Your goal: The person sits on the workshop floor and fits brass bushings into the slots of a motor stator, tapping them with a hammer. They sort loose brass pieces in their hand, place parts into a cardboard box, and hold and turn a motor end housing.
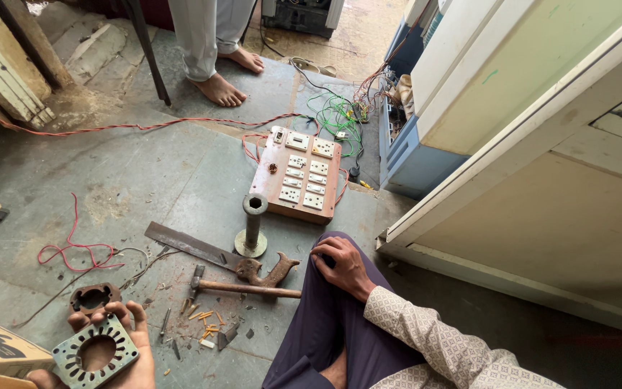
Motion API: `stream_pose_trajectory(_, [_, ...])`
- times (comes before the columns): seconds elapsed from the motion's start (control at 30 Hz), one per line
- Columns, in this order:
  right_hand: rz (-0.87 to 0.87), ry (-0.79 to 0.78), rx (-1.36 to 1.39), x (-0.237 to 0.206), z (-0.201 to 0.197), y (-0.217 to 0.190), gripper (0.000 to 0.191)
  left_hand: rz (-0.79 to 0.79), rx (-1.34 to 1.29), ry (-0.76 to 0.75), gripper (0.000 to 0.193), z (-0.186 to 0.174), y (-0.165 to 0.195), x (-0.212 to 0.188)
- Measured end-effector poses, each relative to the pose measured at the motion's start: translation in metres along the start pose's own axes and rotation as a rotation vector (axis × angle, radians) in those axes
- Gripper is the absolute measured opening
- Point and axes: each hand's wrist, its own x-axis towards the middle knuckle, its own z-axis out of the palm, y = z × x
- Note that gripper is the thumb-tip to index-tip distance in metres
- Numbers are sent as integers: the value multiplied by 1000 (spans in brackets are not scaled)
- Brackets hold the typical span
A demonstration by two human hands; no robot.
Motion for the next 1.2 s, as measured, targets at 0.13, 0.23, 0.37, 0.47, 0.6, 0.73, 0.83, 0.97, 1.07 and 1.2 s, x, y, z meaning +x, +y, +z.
stream_pose_trajectory(0.13, [-2, 1, 1, 1, -1, -1, 11, -9, -58, 7, 81, -2, 0, 3])
stream_pose_trajectory(0.23, [4, 1, 3, 1, -1, -2, 11, 8, 123, -61, 77, -3, 1, 3])
stream_pose_trajectory(0.37, [8, -1, 0, -1, 0, -2, 11, 1, -29, 7, 79, -4, 4, 0])
stream_pose_trajectory(0.47, [2, 0, 2, -1, 0, -2, 11, 45, 342, -107, 76, -8, 7, 0])
stream_pose_trajectory(0.6, [-3, 1, -3, 0, 1, -1, 11, 60, 457, -138, 76, -14, 10, 2])
stream_pose_trajectory(0.73, [2, -3, 10, 0, 0, -2, 11, 66, 449, -116, 77, -12, 8, 1])
stream_pose_trajectory(0.83, [-6, 4, 6, 0, 0, -2, 11, 75, 460, -110, 78, -5, 5, -1])
stream_pose_trajectory(0.97, [-9, 9, 1, 0, 0, -2, 11, 7, 8, 27, 80, -2, 3, -1])
stream_pose_trajectory(1.07, [-9, 7, 0, 1, -1, -2, 11, 22, 271, -102, 75, -7, 6, 3])
stream_pose_trajectory(1.2, [1, -1, 0, 0, 0, -3, 11, 35, 416, -136, 74, -18, 13, 6])
